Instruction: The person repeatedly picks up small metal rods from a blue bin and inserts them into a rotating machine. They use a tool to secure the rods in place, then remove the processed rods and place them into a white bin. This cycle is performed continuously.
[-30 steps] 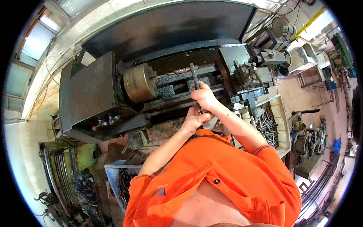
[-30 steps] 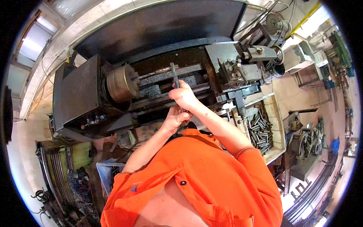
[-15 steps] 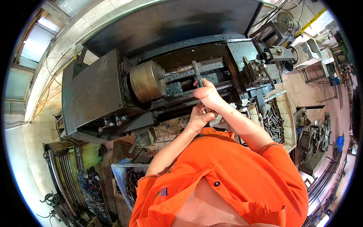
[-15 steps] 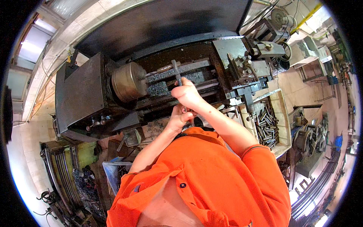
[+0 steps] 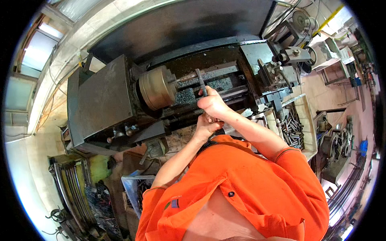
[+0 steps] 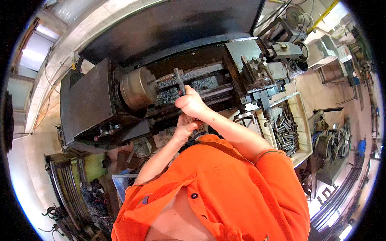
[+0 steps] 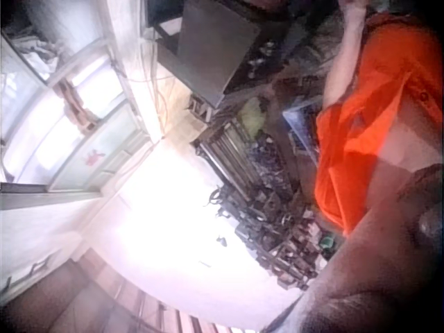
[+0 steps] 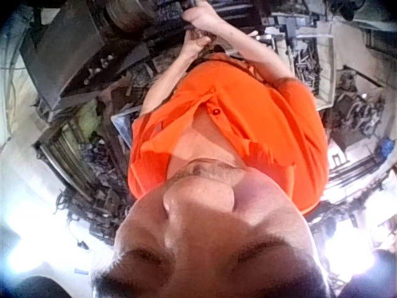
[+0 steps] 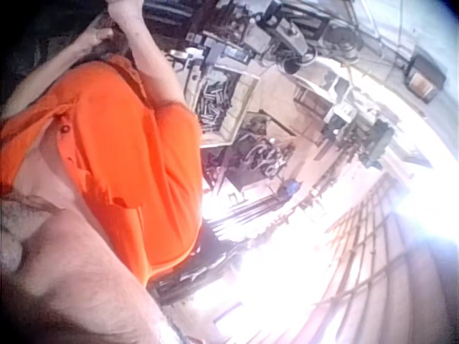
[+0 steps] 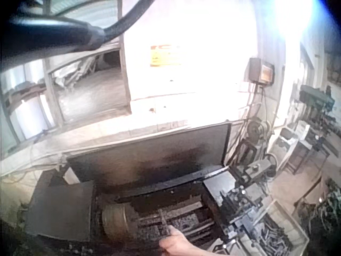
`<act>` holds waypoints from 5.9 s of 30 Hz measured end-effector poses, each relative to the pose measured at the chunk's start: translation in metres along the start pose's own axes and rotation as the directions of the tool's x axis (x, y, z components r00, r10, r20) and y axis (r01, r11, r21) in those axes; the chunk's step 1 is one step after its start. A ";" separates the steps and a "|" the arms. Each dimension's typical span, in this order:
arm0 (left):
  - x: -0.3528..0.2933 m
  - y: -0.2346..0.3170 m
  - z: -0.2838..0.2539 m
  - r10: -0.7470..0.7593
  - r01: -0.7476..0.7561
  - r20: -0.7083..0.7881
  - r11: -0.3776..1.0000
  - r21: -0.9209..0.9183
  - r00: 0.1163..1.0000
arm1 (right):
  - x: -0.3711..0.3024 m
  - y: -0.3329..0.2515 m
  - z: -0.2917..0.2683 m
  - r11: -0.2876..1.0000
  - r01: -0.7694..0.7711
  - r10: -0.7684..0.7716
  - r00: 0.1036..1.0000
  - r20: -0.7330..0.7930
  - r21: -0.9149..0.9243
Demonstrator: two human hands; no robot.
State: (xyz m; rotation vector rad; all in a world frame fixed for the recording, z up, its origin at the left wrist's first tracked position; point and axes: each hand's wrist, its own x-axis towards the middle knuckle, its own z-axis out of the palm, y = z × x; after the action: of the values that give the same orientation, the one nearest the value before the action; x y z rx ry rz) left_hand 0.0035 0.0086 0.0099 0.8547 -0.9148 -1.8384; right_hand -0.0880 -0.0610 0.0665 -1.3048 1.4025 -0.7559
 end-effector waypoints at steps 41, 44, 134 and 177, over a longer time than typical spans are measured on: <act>0.002 -0.004 0.015 -0.031 0.029 -0.025 0.996 -0.090 0.999 | 0.004 0.018 -0.010 0.987 -0.015 0.018 1.000 -0.019 0.160; -0.005 0.008 0.003 -0.057 0.057 -0.012 0.998 -0.039 0.998 | 0.008 0.014 0.006 0.983 0.176 -0.177 0.984 -0.026 -0.046; -0.399 -0.086 -0.318 0.220 0.954 -0.954 0.264 -0.141 -0.202 | -0.152 0.171 -0.055 0.359 -0.638 0.353 0.769 0.533 0.681; -0.130 0.020 0.070 0.124 -0.156 -0.553 0.988 -0.011 0.824 | -0.204 0.034 -0.050 0.977 0.053 0.019 0.943 0.332 -0.207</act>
State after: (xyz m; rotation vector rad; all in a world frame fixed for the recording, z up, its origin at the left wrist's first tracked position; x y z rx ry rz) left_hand 0.0008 0.1377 0.0853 1.1683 -0.5332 -1.3634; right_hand -0.1708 0.1319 0.1014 -1.5327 1.2212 -0.3774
